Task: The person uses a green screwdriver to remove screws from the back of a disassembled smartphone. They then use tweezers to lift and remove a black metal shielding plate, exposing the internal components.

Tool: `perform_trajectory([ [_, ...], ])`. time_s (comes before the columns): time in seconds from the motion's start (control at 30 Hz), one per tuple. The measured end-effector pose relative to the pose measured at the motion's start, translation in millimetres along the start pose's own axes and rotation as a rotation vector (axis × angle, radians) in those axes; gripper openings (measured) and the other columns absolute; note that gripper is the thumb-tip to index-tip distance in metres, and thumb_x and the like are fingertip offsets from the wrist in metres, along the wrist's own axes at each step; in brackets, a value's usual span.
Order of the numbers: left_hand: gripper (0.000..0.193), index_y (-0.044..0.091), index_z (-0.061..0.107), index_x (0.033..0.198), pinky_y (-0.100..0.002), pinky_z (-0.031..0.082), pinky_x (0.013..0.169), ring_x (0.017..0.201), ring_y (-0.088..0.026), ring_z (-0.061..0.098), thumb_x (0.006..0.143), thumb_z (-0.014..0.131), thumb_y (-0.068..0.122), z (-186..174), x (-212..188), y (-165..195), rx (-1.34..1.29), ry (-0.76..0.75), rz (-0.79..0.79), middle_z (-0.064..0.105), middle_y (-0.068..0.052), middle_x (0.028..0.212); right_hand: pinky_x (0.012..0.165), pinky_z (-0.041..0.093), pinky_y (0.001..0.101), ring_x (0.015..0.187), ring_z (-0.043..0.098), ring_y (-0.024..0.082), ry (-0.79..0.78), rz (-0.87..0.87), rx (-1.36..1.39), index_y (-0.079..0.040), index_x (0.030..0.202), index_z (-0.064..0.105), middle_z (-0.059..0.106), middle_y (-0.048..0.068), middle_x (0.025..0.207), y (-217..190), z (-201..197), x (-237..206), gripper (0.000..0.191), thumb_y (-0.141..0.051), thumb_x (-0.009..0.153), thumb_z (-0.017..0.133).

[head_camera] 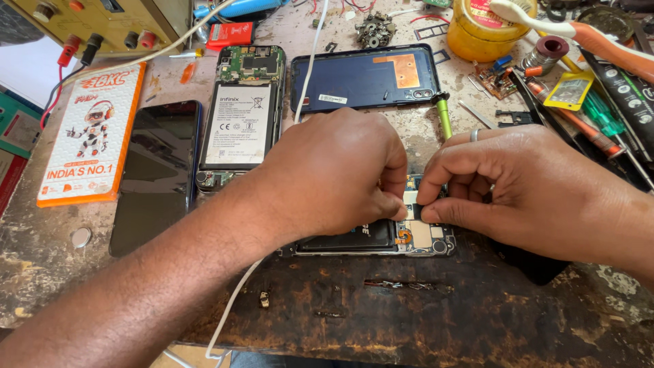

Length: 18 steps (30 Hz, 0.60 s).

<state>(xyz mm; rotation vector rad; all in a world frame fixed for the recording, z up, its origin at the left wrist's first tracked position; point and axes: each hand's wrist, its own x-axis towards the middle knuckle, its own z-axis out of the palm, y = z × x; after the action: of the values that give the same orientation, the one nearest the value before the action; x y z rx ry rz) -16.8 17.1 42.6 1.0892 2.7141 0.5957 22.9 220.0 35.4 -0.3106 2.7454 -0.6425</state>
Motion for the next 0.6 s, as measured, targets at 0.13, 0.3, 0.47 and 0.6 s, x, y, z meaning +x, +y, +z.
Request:
perform_trajectory([
  [0.13,0.015,0.019,0.075,0.074,-0.039,0.058,0.068,0.071,-0.017,0.075,0.07,0.086,0.028,-0.2,2.2,-0.3,0.013,-0.002,0.014,0.074,0.0,0.072,0.054,0.054,0.0279,0.062,0.064,0.009,0.015,-0.028,0.015,-0.021,0.098,0.08,0.071,-0.006,0.077,-0.2,0.6,0.4,0.023,-0.031,0.079,0.085],
  [0.3,0.016,0.018,0.074,0.074,-0.038,0.059,0.068,0.073,-0.016,0.075,0.072,0.085,0.03,-0.8,1.3,-1.1,0.003,-0.052,-0.029,0.073,0.001,0.074,0.055,0.053,0.0288,0.062,0.064,0.01,-0.004,0.031,-0.01,-0.021,0.099,0.08,0.071,-0.006,0.077,-3.3,-0.6,0.0,0.023,-0.032,0.079,0.085],
  [0.47,0.018,0.017,0.075,0.073,-0.039,0.057,0.068,0.074,-0.018,0.074,0.07,0.086,0.03,0.1,1.3,-0.8,0.002,-0.003,0.021,0.073,0.001,0.073,0.055,0.053,0.0289,0.061,0.063,0.01,-0.004,0.05,-0.003,-0.021,0.099,0.08,0.071,-0.006,0.077,-4.8,-1.3,-0.2,0.024,-0.032,0.078,0.086],
  [0.6,0.013,0.017,0.076,0.072,-0.038,0.059,0.068,0.074,-0.018,0.075,0.072,0.085,0.025,-2.0,1.4,-1.1,0.007,-0.008,0.013,0.074,-0.001,0.074,0.054,0.053,0.029,0.061,0.063,0.011,0.006,0.015,0.009,-0.02,0.098,0.08,0.07,-0.005,0.076,-3.2,0.0,-0.6,0.024,-0.032,0.078,0.086],
])
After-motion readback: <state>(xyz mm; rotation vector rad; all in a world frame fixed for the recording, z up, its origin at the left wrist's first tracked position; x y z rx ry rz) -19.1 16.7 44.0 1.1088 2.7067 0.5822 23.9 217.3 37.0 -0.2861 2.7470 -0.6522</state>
